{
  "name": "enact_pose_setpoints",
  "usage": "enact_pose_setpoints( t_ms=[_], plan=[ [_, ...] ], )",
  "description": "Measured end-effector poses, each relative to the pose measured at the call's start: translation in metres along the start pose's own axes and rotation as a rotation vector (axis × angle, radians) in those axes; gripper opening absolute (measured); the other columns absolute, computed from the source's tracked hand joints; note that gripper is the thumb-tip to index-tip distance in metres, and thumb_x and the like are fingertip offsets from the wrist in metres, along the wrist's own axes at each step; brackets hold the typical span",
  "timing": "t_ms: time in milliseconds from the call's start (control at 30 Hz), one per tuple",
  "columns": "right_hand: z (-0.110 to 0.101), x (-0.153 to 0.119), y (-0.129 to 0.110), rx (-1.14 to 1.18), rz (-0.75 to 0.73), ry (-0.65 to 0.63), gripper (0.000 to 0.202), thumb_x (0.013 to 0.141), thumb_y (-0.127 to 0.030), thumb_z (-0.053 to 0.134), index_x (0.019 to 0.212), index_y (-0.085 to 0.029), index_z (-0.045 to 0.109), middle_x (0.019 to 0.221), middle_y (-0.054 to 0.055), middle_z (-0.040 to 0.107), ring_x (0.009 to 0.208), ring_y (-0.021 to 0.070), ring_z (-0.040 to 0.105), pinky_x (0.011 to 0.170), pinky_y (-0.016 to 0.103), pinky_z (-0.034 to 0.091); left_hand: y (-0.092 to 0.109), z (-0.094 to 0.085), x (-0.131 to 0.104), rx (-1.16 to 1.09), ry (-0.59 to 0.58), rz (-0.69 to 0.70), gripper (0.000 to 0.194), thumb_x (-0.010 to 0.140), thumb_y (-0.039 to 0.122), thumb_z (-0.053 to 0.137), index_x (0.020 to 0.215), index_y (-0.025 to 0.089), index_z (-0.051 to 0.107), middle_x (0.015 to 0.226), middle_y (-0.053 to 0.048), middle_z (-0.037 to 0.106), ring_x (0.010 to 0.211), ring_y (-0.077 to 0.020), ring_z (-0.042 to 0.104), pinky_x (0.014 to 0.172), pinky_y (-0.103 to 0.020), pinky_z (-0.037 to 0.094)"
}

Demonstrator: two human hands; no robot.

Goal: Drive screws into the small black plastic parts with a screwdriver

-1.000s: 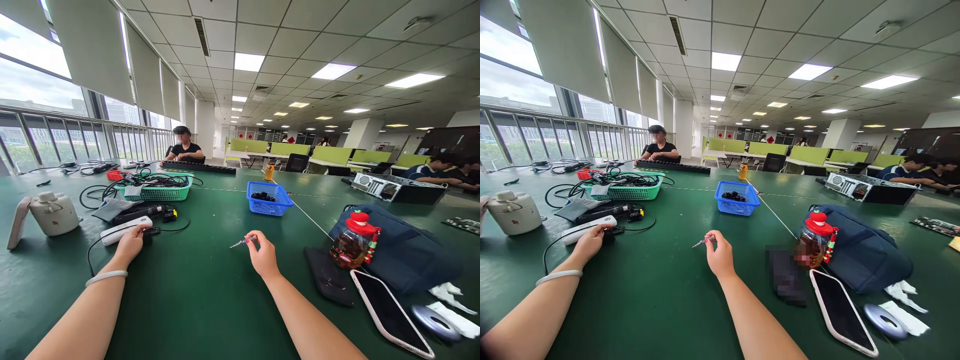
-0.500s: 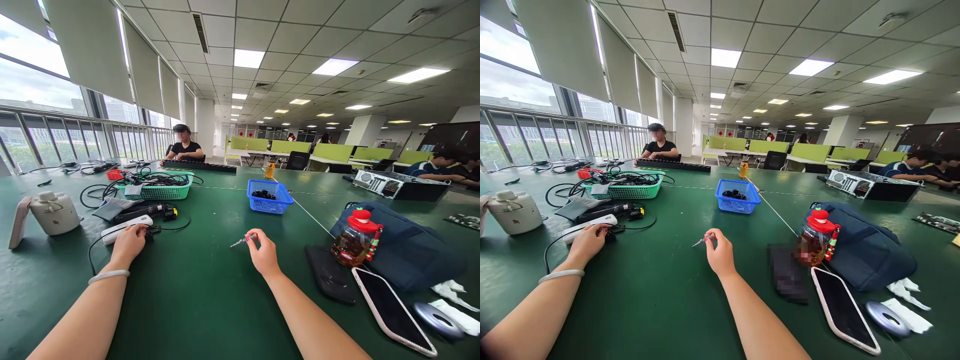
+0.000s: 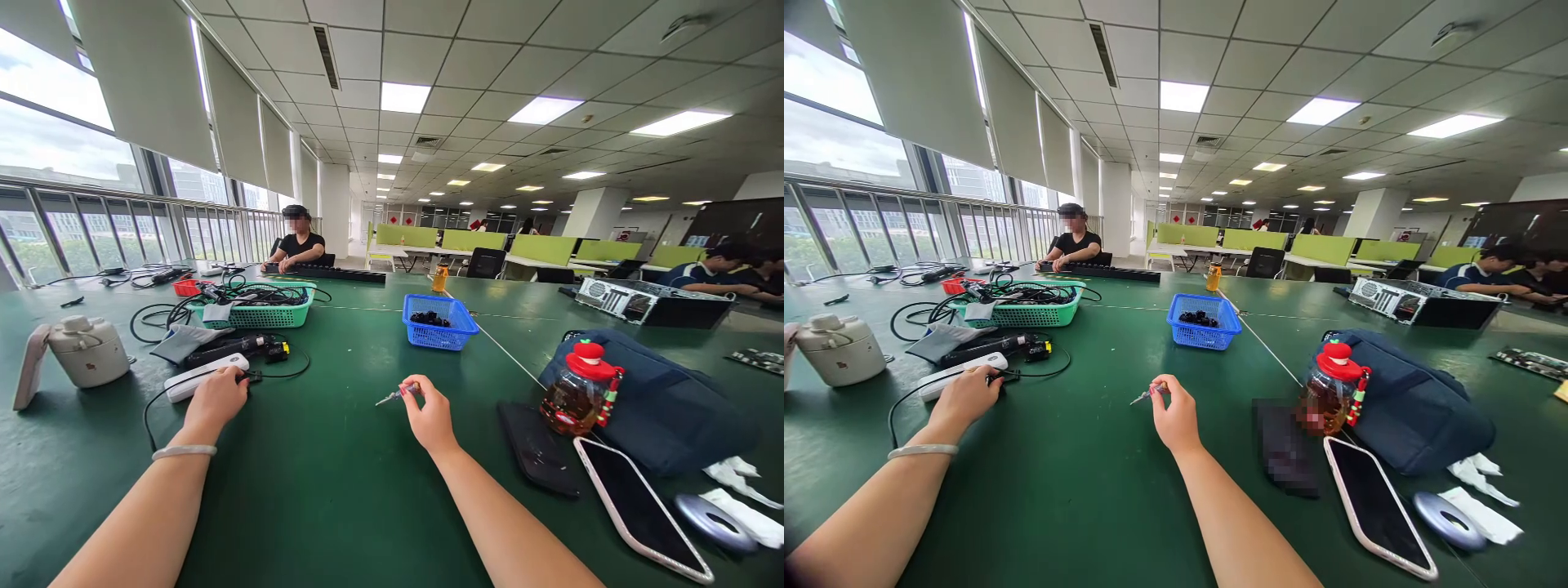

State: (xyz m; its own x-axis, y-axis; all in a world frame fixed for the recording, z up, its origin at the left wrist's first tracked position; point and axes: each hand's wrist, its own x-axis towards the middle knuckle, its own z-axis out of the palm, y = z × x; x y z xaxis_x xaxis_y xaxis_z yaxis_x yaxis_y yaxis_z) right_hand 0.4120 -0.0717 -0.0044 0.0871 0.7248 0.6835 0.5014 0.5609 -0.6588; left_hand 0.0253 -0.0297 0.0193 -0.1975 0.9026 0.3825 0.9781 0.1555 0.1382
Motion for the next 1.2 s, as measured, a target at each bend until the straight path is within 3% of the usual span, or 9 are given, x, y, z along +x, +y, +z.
enact_pose_setpoints(
  t_ms=[133,400,633,833,1000,1100,1200],
  plan=[
    [0.000,0.000,0.000,-0.001,-0.012,0.004,0.012,0.086,-0.030,0.050,0.087,-0.022,0.058,0.080,0.004,0.068,0.073,0.0183,0.065,0.073,0.030,0.052,-0.002,0.005,0.002,0.051,-0.030,-0.024,0.042,0.083,0.035,0.038,0.109,0.011,0.061,0.098,-0.017,0.069,0.092,-0.0321,0.064,0.078,-0.039,0.047],
    [0.001,0.001,0.002,-0.022,-0.035,0.019,0.011,0.086,-0.028,0.051,0.087,-0.021,0.059,0.079,0.002,0.068,0.072,0.0168,0.065,0.071,0.028,0.052,-0.008,0.009,0.003,-0.013,-0.062,0.000,0.041,0.082,0.032,0.041,0.112,0.015,0.063,0.112,-0.014,0.067,0.103,-0.0298,0.062,0.085,-0.036,0.046],
    [0.001,0.001,0.001,-0.016,-0.037,0.018,0.010,0.085,-0.027,0.051,0.087,-0.022,0.059,0.079,0.002,0.068,0.072,0.0166,0.065,0.071,0.028,0.052,-0.010,0.008,0.003,-0.059,-0.080,-0.057,0.045,0.085,0.041,0.035,0.105,0.018,0.069,0.098,-0.013,0.072,0.093,-0.0313,0.065,0.075,-0.036,0.048],
    [0.000,0.000,0.001,-0.010,-0.016,0.005,0.011,0.085,-0.029,0.050,0.086,-0.022,0.059,0.079,0.003,0.067,0.072,0.0176,0.065,0.072,0.029,0.052,-0.017,0.015,0.006,-0.132,-0.077,-0.049,0.042,0.080,0.025,0.038,0.114,0.021,0.064,0.105,-0.007,0.072,0.095,-0.0265,0.065,0.078,-0.032,0.047],
    [0.001,0.000,0.001,-0.011,-0.020,0.002,0.011,0.086,-0.028,0.050,0.087,-0.022,0.059,0.080,0.003,0.068,0.073,0.0175,0.065,0.073,0.029,0.052,-0.005,0.013,0.001,0.002,-0.012,0.025,0.044,0.083,0.025,0.035,0.119,0.017,0.060,0.114,-0.012,0.067,0.109,-0.0286,0.059,0.090,-0.037,0.042],
    [0.001,0.000,0.001,-0.017,-0.020,0.001,0.012,0.086,-0.029,0.049,0.087,-0.022,0.059,0.079,0.003,0.068,0.072,0.0178,0.065,0.072,0.030,0.052,0.007,0.012,-0.004,0.134,0.003,0.086,0.045,0.083,0.035,0.041,0.119,0.016,0.060,0.108,-0.016,0.068,0.114,-0.0327,0.053,0.095,-0.043,0.037],
    [0.000,0.000,0.000,-0.019,-0.021,0.006,0.013,0.086,-0.030,0.049,0.086,-0.021,0.059,0.079,0.003,0.068,0.072,0.0179,0.065,0.072,0.029,0.052,0.016,0.015,-0.006,0.201,-0.016,0.123,0.043,0.083,0.031,0.044,0.121,0.016,0.059,0.103,-0.017,0.068,0.112,-0.0318,0.055,0.097,-0.044,0.032]
  ],
)
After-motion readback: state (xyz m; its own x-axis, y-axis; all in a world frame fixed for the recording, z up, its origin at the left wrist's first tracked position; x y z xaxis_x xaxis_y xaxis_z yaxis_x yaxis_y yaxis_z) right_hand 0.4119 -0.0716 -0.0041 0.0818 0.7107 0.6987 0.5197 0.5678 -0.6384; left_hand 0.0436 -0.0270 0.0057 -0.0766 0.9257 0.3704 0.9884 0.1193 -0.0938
